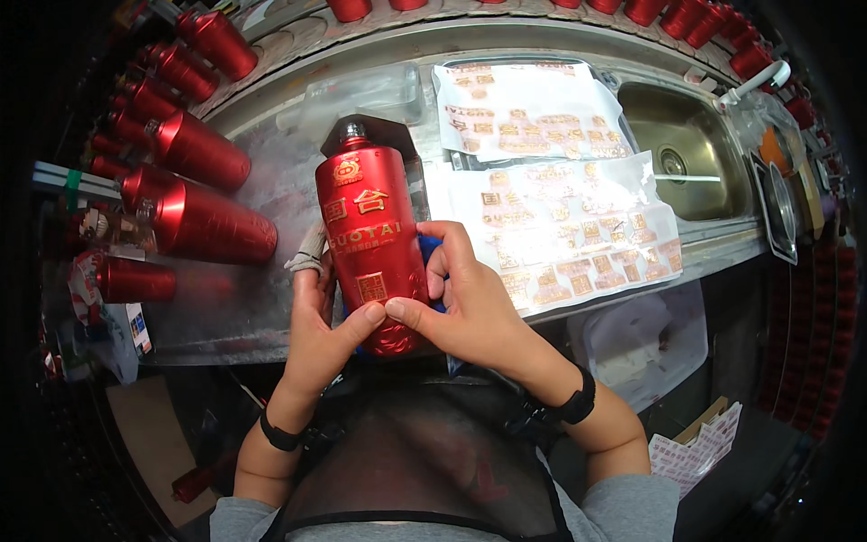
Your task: Applying labels and cleaning red liquor bottles on a production line.
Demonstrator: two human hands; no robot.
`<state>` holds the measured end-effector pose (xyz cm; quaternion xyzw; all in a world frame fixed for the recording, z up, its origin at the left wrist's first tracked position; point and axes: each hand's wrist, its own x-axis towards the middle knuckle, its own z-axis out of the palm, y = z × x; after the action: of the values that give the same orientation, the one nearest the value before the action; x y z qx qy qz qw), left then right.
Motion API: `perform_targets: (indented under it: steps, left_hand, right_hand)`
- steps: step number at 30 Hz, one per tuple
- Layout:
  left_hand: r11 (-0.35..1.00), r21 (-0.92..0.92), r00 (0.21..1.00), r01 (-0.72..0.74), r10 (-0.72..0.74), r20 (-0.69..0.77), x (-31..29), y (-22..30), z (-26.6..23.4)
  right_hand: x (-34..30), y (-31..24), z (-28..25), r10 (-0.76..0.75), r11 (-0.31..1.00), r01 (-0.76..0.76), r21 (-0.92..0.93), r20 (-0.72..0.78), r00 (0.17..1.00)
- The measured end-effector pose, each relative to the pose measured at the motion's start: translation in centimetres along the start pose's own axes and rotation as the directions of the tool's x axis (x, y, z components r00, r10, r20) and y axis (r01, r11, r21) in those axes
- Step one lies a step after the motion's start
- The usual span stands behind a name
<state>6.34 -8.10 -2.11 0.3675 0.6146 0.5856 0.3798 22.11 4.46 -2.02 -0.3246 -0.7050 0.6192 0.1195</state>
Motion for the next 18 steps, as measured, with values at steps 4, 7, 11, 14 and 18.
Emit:
perform_targets:
  steps: [4, 7, 11, 14, 18]
  left_hand:
    - [0.999, -0.020, 0.999, -0.027, 0.028, 0.033, 0.2, -0.2, -0.5]
    - [0.995, -0.097, 0.998, -0.012, 0.018, 0.058, 0.0, -0.5, -1.1]
    - [0.985, -0.172, 0.997, 0.033, -0.021, 0.070, -0.7, -0.8, -1.5]
    - [0.986, -0.167, 0.998, 0.006, 0.006, 0.069, -0.8, -1.0, -1.3]
    - [0.996, -0.074, 0.996, -0.042, 0.048, 0.077, -0.9, -1.1, -1.1]
  right_hand:
    - [0.0, 0.3, -0.6, -0.056, 0.995, 0.050, 0.086, 0.070, 0.996]
    - [0.2, 1.3, -1.2, -0.034, 0.924, -0.021, 0.382, 0.137, 0.990]
    - [0.4, 2.2, -0.8, -0.107, 0.899, 0.054, 0.435, 0.100, 0.989]
    - [0.4, 2.3, -0.7, -0.080, 0.906, 0.034, 0.422, 0.090, 0.993]
    - [-0.3, 0.5, -0.4, -0.019, 0.973, 0.003, 0.232, 0.068, 0.997]
